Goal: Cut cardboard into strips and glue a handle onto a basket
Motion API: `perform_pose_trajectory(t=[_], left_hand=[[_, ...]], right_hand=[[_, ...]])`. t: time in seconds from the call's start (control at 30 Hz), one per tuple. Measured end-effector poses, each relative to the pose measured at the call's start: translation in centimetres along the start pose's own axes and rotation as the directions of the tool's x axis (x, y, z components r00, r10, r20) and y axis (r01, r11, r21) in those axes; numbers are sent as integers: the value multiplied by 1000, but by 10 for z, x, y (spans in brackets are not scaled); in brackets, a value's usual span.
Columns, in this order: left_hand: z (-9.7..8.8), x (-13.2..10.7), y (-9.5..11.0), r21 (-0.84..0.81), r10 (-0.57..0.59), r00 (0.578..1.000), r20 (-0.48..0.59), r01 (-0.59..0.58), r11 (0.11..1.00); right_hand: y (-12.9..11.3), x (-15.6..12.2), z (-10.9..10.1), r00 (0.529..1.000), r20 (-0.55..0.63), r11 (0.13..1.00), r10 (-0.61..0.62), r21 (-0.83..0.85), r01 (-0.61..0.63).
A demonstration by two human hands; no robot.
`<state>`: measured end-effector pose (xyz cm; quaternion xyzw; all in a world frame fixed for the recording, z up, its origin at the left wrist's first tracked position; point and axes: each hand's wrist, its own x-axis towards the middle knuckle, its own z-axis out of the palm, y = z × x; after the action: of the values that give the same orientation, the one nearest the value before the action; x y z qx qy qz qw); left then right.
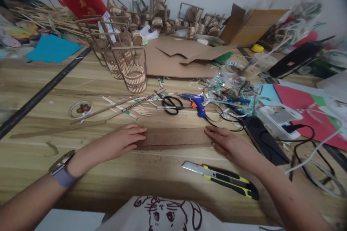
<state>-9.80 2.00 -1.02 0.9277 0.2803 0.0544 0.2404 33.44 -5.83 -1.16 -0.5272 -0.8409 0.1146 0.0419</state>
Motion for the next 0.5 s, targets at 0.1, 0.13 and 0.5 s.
perform_pose_trajectory(t=[0.1,0.13,0.5], left_hand=[[0,0,0,12,-5,1000,26,4,1000],[1,0,0,21,-4,1000,31,3,1000],[2,12,14,211,83,996,-15,-78,974]], right_hand=[[-1,1,-1,1000,14,1000,-5,-19,6],[-1,1,-1,1000,17,1000,-5,-24,5],[-7,6,-2,1000,3,998,17,-67,-17]])
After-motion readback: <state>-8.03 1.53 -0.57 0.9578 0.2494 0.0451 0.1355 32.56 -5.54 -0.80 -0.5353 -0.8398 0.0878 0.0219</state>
